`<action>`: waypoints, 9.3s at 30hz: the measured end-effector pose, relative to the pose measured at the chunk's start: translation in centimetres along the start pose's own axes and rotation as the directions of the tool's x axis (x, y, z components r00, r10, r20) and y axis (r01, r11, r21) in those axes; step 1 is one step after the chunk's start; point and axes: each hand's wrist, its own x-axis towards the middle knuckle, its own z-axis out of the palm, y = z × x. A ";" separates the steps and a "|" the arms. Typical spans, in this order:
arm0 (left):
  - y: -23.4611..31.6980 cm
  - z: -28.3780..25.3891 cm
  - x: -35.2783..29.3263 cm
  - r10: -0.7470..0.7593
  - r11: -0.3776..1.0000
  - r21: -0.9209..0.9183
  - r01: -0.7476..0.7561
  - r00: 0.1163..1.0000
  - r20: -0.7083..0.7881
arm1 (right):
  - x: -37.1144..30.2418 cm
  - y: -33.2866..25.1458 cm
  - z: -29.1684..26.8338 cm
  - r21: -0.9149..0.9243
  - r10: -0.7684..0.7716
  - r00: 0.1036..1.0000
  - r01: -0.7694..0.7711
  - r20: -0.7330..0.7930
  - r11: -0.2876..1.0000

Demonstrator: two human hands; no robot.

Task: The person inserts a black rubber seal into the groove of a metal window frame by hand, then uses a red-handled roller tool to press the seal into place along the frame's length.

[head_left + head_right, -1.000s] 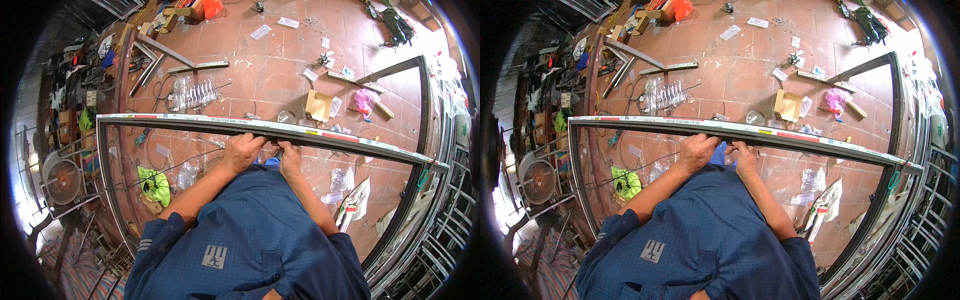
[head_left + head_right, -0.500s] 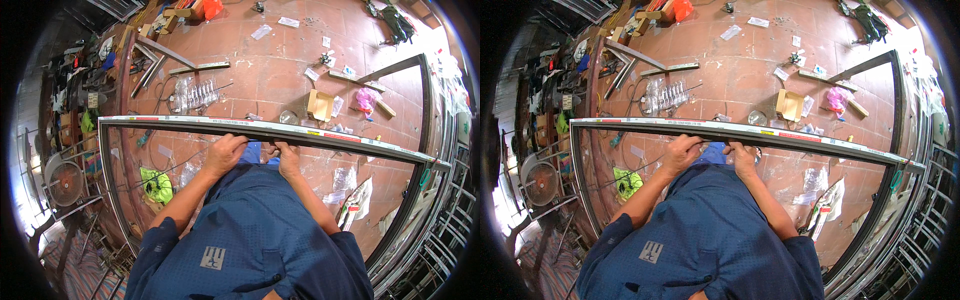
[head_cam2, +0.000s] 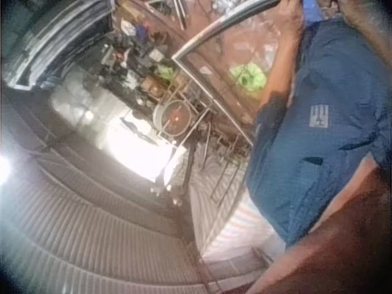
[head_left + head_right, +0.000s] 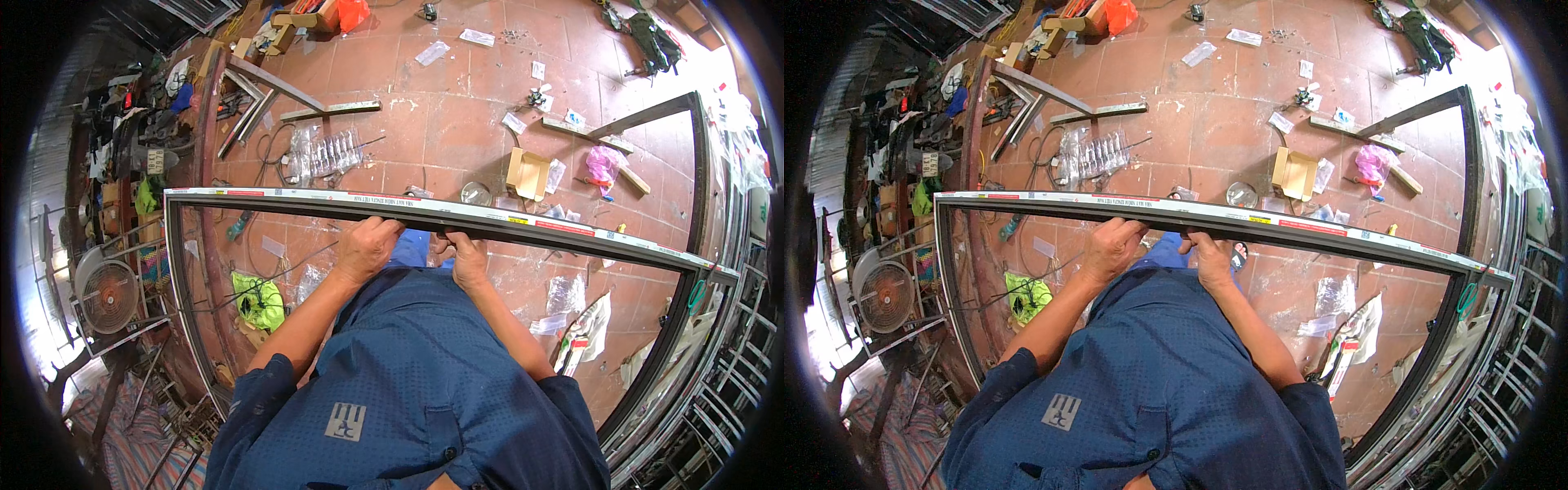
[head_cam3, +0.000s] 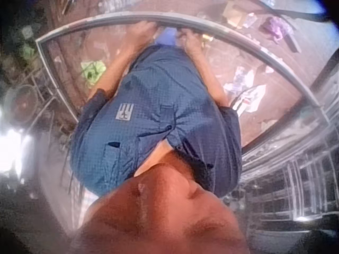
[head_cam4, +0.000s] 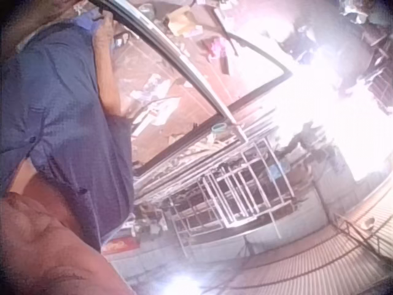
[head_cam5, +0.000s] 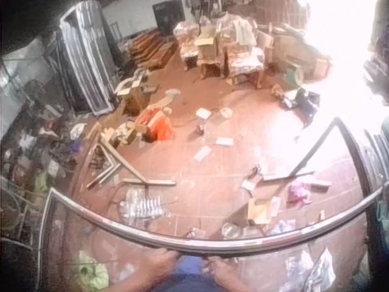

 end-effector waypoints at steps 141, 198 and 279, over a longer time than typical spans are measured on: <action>-26.1 -14.5 -6.3 0.184 0.983 0.013 -0.184 0.980 -0.072 | 0.6 11.0 21.5 -0.130 -0.159 0.922 0.120 -0.354 0.984; -32.2 -21.2 -10.2 -0.151 0.933 -0.246 0.264 0.905 0.398 | 2.2 14.7 25.4 -0.022 -0.101 0.951 0.099 -0.294 0.995; -15.6 -8.1 -3.6 0.649 0.744 -0.252 -0.619 0.759 0.054 | 0.2 11.1 20.8 0.016 -0.131 0.881 0.155 -0.455 0.988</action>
